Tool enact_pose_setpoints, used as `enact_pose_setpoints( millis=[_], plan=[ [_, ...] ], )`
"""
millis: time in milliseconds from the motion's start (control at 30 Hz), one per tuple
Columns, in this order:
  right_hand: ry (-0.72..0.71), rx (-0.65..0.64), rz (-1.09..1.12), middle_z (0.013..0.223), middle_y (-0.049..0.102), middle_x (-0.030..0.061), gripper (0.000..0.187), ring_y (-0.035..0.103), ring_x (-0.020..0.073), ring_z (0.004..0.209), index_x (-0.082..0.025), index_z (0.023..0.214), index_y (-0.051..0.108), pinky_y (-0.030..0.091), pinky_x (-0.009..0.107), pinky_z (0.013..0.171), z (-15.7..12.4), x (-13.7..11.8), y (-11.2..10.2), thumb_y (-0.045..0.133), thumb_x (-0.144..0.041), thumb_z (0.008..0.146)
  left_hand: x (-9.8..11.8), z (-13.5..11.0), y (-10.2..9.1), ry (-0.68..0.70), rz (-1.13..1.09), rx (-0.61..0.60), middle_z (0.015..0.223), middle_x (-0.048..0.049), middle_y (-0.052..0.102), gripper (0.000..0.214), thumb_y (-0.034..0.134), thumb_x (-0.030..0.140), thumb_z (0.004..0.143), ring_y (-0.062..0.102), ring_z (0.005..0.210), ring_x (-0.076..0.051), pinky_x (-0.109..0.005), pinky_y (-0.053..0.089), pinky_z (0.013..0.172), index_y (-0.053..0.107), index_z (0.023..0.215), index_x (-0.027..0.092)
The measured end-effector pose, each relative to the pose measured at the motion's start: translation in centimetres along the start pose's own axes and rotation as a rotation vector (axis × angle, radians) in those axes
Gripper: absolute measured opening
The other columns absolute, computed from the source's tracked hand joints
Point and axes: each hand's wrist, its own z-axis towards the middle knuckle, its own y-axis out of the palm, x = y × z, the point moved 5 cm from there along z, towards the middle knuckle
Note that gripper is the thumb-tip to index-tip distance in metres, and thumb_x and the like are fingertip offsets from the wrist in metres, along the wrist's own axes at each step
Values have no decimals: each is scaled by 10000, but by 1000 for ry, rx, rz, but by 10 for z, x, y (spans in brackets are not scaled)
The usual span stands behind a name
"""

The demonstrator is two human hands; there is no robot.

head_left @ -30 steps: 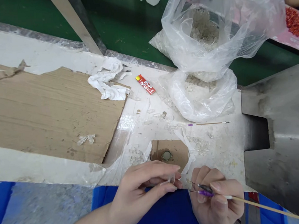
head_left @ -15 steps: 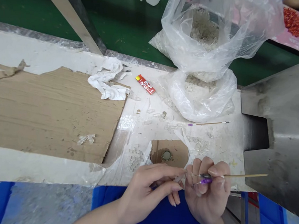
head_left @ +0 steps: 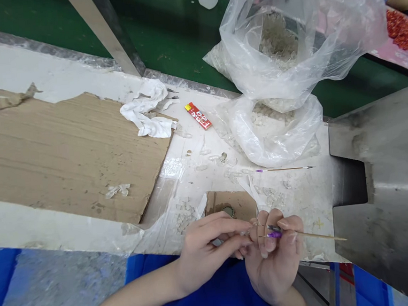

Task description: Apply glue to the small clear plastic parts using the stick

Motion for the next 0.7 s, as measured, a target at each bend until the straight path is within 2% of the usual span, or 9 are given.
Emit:
enact_pose_setpoints(
  millis=[100,267,400,533,633,700],
  plan=[
    [20,-3,16,530,332,-101,156,183,102,432,-325,941,776,220,191,383,0,2,2,661,-383,1029,-2,3,-5,37,23,34,725,-25,780,70,859,217,878,742,591,-142,-179,636,539,890,925,258],
    [2,-58,47,543,338,-103,166,171,97,404,-323,996,781,176,190,347,0,-1,3,628,-362,1048,-2,3,-11,36,-15,106,896,-71,828,69,909,274,831,819,831,-216,-260,692,722,865,864,232],
    [-154,-44,-58,531,365,-97,155,207,101,384,-289,1006,796,169,221,325,-1,-13,-2,646,-315,1035,10,2,-9,-16,-59,64,812,-59,858,64,866,262,875,834,665,-208,-235,692,591,844,917,220],
    [-316,-49,-169,511,396,-91,177,302,122,357,-288,1090,781,206,252,303,-7,-21,-3,609,-308,1052,27,5,-8,27,62,-24,810,-53,867,59,867,215,871,828,656,-185,-211,690,632,867,925,238],
    [-346,-72,-232,514,389,-86,198,295,126,341,-297,1101,773,213,263,299,-10,-22,-2,579,-314,1063,32,6,-6,59,172,-74,828,-72,873,94,894,205,837,828,659,-190,-204,687,637,882,926,234],
    [-345,-109,-249,538,387,-84,219,265,114,332,-292,1112,768,206,265,290,-12,-23,-3,554,-308,1071,32,4,-5,50,154,-81,800,-71,869,143,887,240,848,821,625,-183,-195,682,616,882,992,238]
  ],
)
